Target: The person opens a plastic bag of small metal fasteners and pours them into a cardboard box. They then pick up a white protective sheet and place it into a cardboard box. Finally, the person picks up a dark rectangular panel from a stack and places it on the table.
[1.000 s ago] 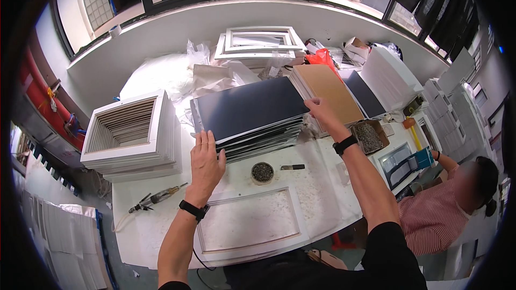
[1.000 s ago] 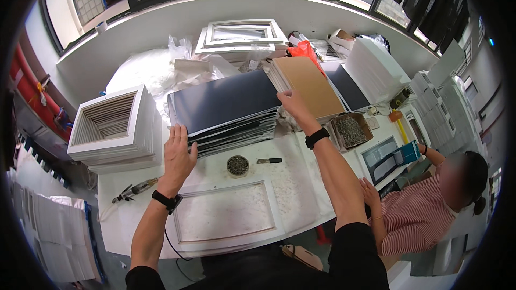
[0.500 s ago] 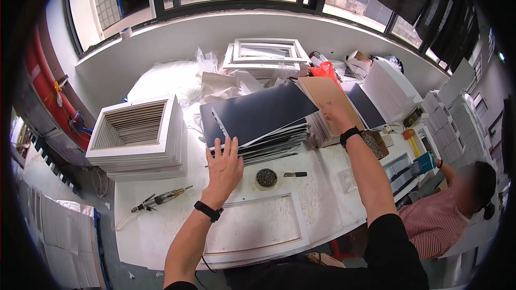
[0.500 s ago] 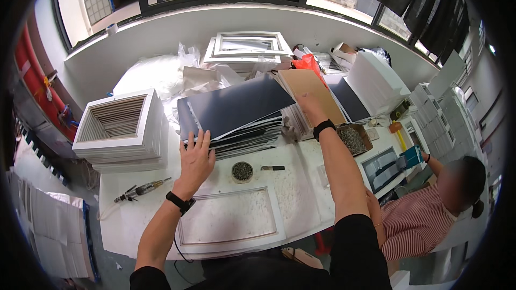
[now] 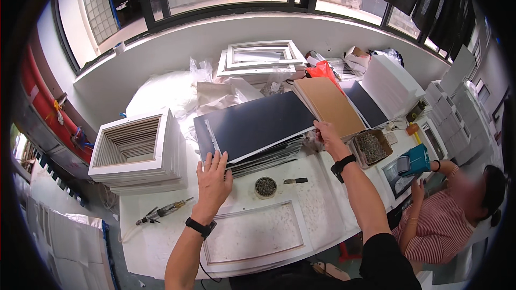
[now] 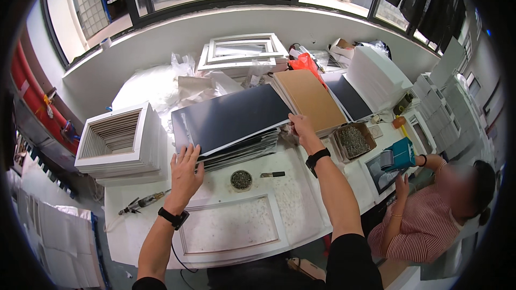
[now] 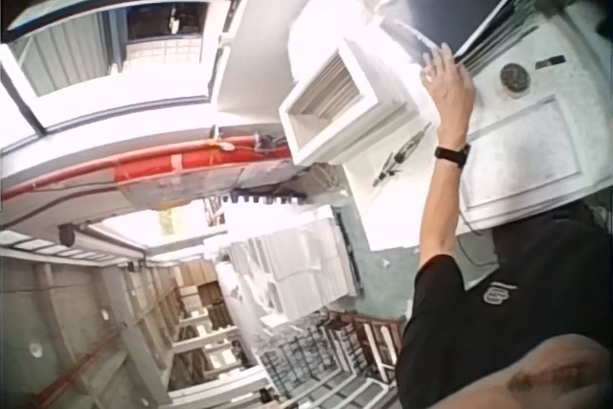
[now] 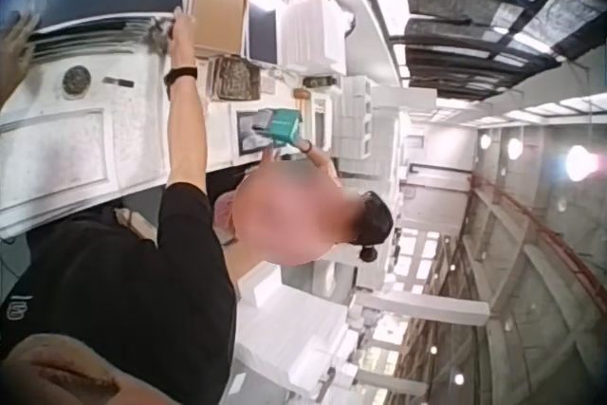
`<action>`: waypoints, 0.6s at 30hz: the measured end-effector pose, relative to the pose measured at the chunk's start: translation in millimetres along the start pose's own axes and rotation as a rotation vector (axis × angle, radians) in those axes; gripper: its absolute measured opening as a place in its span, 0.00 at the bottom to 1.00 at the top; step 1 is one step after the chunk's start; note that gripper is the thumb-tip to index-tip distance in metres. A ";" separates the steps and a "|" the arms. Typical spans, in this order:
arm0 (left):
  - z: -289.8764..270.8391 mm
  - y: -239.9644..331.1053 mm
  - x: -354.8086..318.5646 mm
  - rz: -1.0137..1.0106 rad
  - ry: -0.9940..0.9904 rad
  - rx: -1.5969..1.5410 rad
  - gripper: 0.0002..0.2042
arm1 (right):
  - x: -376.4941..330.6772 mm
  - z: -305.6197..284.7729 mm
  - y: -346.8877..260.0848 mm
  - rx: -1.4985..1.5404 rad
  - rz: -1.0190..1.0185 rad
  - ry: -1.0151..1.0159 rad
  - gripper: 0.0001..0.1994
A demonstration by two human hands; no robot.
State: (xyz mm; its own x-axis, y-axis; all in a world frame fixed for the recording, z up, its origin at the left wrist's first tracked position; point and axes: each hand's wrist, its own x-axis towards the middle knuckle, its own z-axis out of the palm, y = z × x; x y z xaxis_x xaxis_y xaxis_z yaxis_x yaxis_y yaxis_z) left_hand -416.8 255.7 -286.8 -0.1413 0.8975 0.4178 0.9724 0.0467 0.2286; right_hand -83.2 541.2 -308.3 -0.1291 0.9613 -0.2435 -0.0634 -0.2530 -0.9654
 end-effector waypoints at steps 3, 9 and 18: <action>2.8 -0.9 1.7 0.012 0.018 -0.013 0.29 | -8.4 -3.9 5.2 -0.056 -0.056 0.035 0.14; 2.3 3.9 1.0 0.041 0.044 0.011 0.31 | -2.9 -17.7 -2.2 -0.154 -0.100 0.000 0.16; -0.1 1.7 3.6 0.027 0.049 -0.058 0.38 | 5.1 -26.2 -26.2 -0.219 -0.129 -0.001 0.17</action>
State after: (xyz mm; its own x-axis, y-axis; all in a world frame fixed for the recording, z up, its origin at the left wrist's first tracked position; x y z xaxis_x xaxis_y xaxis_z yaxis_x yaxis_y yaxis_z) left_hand -415.7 259.0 -284.9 -0.1252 0.8754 0.4669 0.9638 -0.0043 0.2665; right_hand -56.3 555.6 -286.8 -0.1353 0.9838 -0.1173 0.1368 -0.0987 -0.9857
